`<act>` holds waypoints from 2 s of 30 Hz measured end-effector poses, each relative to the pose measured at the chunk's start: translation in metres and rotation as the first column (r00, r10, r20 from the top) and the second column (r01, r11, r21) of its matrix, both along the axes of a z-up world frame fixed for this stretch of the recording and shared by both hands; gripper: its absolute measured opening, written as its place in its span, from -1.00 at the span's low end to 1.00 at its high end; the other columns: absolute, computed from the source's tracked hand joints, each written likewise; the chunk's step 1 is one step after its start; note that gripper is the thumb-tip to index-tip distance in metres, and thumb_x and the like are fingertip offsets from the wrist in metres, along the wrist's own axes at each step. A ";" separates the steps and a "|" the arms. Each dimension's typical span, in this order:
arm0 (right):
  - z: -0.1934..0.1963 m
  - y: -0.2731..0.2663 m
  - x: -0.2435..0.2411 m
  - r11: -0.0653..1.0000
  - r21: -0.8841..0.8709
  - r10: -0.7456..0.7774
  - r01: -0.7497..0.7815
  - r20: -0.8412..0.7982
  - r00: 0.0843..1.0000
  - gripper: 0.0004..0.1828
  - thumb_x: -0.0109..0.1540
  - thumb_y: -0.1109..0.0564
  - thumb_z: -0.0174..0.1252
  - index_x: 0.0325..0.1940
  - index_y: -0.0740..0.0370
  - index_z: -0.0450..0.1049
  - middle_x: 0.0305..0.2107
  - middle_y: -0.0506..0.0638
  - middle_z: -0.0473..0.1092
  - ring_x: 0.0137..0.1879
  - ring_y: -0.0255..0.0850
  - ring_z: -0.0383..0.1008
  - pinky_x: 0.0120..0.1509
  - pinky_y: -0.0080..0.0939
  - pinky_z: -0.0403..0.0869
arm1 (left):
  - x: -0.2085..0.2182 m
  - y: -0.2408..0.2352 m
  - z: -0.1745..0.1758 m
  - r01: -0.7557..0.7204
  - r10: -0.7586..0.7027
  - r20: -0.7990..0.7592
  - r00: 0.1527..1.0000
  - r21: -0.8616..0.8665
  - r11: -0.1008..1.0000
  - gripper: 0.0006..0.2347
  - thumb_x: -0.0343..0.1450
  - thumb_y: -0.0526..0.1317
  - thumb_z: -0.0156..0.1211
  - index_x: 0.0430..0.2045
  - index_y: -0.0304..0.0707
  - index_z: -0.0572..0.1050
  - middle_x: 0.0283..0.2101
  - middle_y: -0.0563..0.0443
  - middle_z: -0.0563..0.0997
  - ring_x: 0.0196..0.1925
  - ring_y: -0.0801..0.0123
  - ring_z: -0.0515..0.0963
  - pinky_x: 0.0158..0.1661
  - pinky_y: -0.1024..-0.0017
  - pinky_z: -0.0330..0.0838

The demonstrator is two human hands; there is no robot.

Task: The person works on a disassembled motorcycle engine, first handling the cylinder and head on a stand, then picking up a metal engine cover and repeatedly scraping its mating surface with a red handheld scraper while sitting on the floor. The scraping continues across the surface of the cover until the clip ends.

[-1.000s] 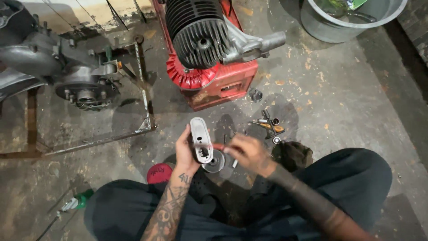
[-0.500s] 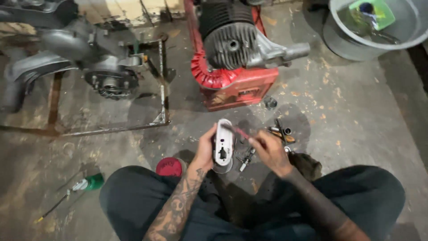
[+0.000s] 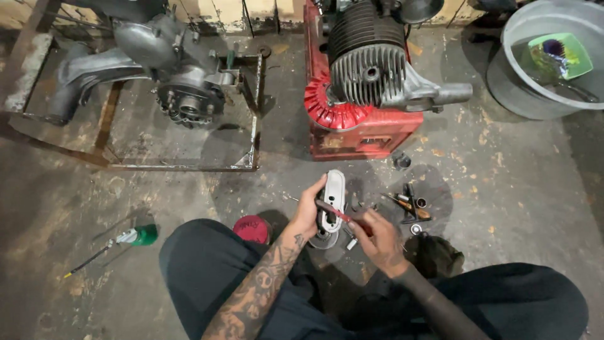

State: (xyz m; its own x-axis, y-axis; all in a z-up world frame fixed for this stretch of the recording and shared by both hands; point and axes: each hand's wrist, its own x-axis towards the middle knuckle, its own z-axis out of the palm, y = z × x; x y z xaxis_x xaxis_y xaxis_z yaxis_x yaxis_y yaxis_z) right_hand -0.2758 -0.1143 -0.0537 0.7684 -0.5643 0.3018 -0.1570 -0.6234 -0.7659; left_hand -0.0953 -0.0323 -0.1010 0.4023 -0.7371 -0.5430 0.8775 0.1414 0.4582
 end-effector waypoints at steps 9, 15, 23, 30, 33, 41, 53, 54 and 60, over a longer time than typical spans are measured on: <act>-0.026 -0.042 0.002 0.997 -0.061 -0.041 0.046 0.069 0.997 -0.85 0.23 0.09 0.35 -0.25 0.19 0.55 -0.48 0.11 0.41 -0.32 0.07 0.51 -0.17 -0.08 0.44 | -0.001 -0.002 -0.004 0.001 -0.005 0.110 0.994 0.037 0.999 -0.63 0.40 0.05 0.34 -0.11 -0.24 0.59 -0.12 -0.15 0.68 -0.09 0.18 0.69 -0.05 0.21 0.61; -0.036 -0.046 0.003 0.994 -0.102 -0.034 0.049 0.148 0.988 -0.81 0.23 0.06 0.38 -0.23 0.17 0.52 -0.43 0.07 0.42 -0.27 0.08 0.49 -0.11 -0.05 0.46 | -0.005 0.001 0.015 0.017 -0.022 0.074 0.997 0.072 0.997 -0.60 0.37 0.08 0.36 -0.09 -0.22 0.62 -0.11 -0.12 0.70 -0.09 0.20 0.71 -0.06 0.24 0.62; 0.008 -0.030 -0.007 0.994 0.082 0.077 -0.075 -0.025 0.997 -0.84 0.19 0.11 0.40 -0.26 0.20 0.57 -0.44 0.11 0.43 -0.30 0.06 0.53 -0.13 -0.07 0.48 | -0.036 0.005 0.015 0.019 -0.019 0.001 1.000 0.085 0.996 -0.60 0.41 0.06 0.33 -0.03 -0.22 0.62 0.00 -0.09 0.69 0.05 0.28 0.66 0.09 0.26 0.55; -0.017 -0.060 -0.030 0.994 0.066 0.089 -0.082 -0.103 0.991 -0.83 0.25 0.13 0.35 -0.17 0.25 0.57 -0.40 0.14 0.40 -0.26 0.03 0.47 -0.05 -0.10 0.42 | -0.062 0.024 0.026 0.018 -0.023 0.031 0.999 0.168 0.986 -0.62 0.45 0.07 0.26 -0.04 -0.22 0.55 0.00 -0.16 0.61 0.08 0.17 0.63 0.11 0.22 0.49; -0.008 -0.046 -0.024 0.982 0.034 0.190 -0.187 -0.164 0.968 -0.80 0.23 0.08 0.33 -0.18 0.24 0.55 -0.31 0.15 0.43 -0.17 0.16 0.46 0.07 0.04 0.39 | -0.063 0.029 0.016 -0.042 0.037 0.033 0.999 0.178 0.983 -0.65 0.47 0.04 0.23 -0.03 -0.22 0.54 0.01 -0.15 0.57 0.08 0.13 0.62 0.14 0.21 0.47; 0.013 -0.047 0.012 0.957 0.115 0.289 -0.266 -0.311 0.905 -0.85 0.18 0.14 0.21 -0.29 0.29 0.48 -0.32 -0.01 0.41 -0.23 -0.18 0.29 -0.04 -0.22 0.28 | -0.040 0.066 0.069 -0.082 0.049 0.284 0.958 0.108 0.991 -0.66 0.49 -0.12 -0.01 0.00 -0.44 0.46 -0.05 -0.04 0.55 -0.02 0.39 0.45 0.05 0.49 0.26; 0.013 0.000 0.051 0.858 0.272 0.507 -0.435 -0.316 0.802 -0.83 0.06 0.16 0.33 -0.37 0.20 0.47 -0.42 -0.05 0.39 -0.33 -0.23 0.31 -0.18 -0.25 0.30 | -0.046 0.140 0.069 -0.173 0.135 0.204 0.970 0.181 0.968 -0.72 0.53 -0.14 -0.03 -0.02 -0.37 0.41 -0.13 -0.04 0.52 -0.14 0.45 0.42 -0.06 0.52 0.29; 0.013 0.004 0.049 0.855 0.292 0.512 -0.428 -0.351 0.784 -0.80 0.03 0.18 0.36 -0.33 0.19 0.49 -0.29 -0.05 0.42 -0.19 -0.22 0.32 -0.05 -0.25 0.31 | -0.048 0.140 0.068 -0.196 0.158 0.194 0.968 0.198 0.960 -0.67 0.51 -0.12 -0.02 0.04 -0.40 0.41 -0.06 -0.06 0.54 -0.08 0.44 0.45 0.00 0.53 0.29; 0.005 -0.008 0.049 0.916 0.308 0.375 -0.258 -0.425 0.824 -0.78 0.12 0.20 0.31 -0.23 0.30 0.46 -0.28 0.02 0.43 -0.25 -0.19 0.37 -0.13 -0.22 0.38 | -0.042 0.145 0.084 -0.205 0.187 0.134 0.973 0.134 0.970 -0.70 0.54 -0.13 -0.02 0.06 -0.36 0.39 -0.19 0.00 0.50 -0.26 0.53 0.39 -0.23 0.54 0.27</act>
